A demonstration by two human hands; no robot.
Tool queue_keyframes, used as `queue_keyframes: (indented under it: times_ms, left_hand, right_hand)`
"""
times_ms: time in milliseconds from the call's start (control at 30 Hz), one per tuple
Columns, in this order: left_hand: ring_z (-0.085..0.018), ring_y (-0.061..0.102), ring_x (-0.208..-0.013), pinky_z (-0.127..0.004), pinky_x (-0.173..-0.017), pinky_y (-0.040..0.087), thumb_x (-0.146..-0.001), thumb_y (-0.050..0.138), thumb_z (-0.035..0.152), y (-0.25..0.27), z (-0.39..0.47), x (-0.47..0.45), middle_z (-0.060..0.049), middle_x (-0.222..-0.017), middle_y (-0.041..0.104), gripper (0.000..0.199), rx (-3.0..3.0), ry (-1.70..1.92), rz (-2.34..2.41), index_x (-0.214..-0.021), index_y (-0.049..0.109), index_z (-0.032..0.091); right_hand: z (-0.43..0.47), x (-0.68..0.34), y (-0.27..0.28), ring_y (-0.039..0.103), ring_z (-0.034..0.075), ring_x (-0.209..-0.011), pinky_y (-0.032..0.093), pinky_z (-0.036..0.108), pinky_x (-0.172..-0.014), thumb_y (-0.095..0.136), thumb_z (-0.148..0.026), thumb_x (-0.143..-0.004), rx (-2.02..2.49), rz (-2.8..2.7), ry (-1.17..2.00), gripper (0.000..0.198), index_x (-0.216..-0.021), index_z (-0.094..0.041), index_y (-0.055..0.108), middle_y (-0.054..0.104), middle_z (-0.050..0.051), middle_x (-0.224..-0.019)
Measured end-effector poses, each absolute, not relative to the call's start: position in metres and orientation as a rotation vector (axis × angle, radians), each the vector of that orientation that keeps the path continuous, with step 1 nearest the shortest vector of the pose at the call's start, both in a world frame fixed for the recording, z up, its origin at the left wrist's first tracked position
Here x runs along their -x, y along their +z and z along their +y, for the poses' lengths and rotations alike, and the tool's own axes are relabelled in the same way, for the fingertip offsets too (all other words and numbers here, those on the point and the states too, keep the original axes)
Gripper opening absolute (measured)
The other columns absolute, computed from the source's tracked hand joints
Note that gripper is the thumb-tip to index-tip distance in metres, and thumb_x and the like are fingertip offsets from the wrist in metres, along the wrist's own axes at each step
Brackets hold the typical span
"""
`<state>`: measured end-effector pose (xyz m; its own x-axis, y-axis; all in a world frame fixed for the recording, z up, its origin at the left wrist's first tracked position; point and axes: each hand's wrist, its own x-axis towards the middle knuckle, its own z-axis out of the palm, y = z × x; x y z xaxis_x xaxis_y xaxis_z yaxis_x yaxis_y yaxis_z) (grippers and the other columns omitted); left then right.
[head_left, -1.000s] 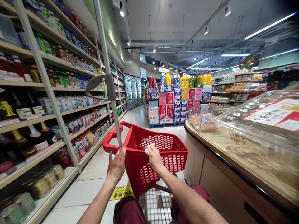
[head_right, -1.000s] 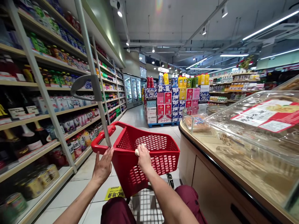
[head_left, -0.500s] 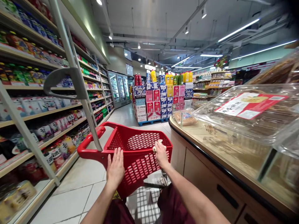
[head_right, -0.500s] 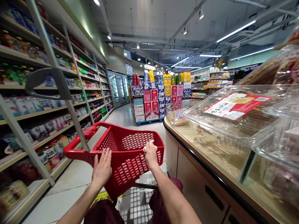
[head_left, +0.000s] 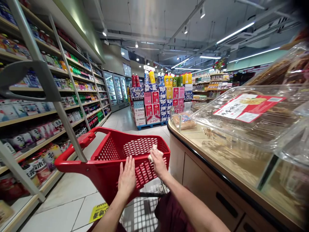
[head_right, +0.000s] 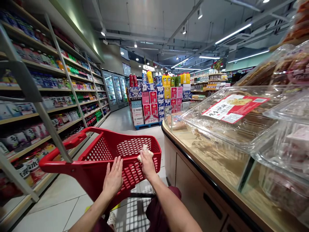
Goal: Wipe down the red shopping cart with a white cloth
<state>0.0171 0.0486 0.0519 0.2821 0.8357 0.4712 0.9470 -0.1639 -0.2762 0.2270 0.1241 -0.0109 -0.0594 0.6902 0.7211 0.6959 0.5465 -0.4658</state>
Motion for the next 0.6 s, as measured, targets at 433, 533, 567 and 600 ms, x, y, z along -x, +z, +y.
queue_keyframes:
  times_ms: [433, 533, 567, 600]
  left_hand:
    - [-0.019, 0.022, -0.132, -0.041, -0.109, 0.01, -0.071, 0.036, 0.017, 0.012, 0.032, -0.015, -0.006, -0.14, 0.031, 0.061, 2.171, -0.299, -1.492, -0.132, 0.033, 0.015]
    - [-0.019, 0.021, -0.132, -0.042, -0.109, 0.009, -0.072, 0.035, 0.018, 0.01, 0.03, -0.01, -0.006, -0.14, 0.032, 0.06, 2.155, -0.321, -1.5, -0.132, 0.032, 0.015]
    - [-0.019, 0.02, -0.132, -0.042, -0.109, 0.009, -0.072, 0.035, 0.018, 0.009, 0.03, -0.009, -0.006, -0.14, 0.031, 0.061, 2.158, -0.328, -1.492, -0.133, 0.032, 0.015]
    - [-0.019, 0.02, -0.132, -0.042, -0.109, 0.008, -0.072, 0.036, 0.018, 0.009, 0.028, -0.007, -0.006, -0.141, 0.031, 0.061, 2.163, -0.333, -1.481, -0.133, 0.031, 0.015]
  right_hand:
    - [0.077, -0.261, -0.091, 0.054, 0.021, -0.098, 0.047, 0.032, -0.081, 0.042, -0.013, -0.078, 1.354, -1.762, 0.012, 0.034, -0.102, -0.025, 0.064, 0.057, 0.007, -0.108]
    - [0.085, -0.261, -0.066, 0.043, 0.024, -0.113, 0.04, 0.039, -0.092, 0.038, -0.014, -0.081, 1.334, -1.634, -0.1, 0.037, -0.113, -0.02, 0.058, 0.049, 0.01, -0.119]
    - [0.088, -0.259, -0.058, 0.04, 0.024, -0.114, 0.039, 0.04, -0.094, 0.038, -0.014, -0.082, 1.309, -1.626, -0.121, 0.037, -0.114, -0.019, 0.057, 0.048, 0.01, -0.12]
    - [0.09, -0.256, -0.053, 0.04, 0.024, -0.114, 0.038, 0.04, -0.095, 0.039, -0.014, -0.082, 1.288, -1.646, -0.127, 0.036, -0.113, -0.019, 0.058, 0.048, 0.011, -0.119]
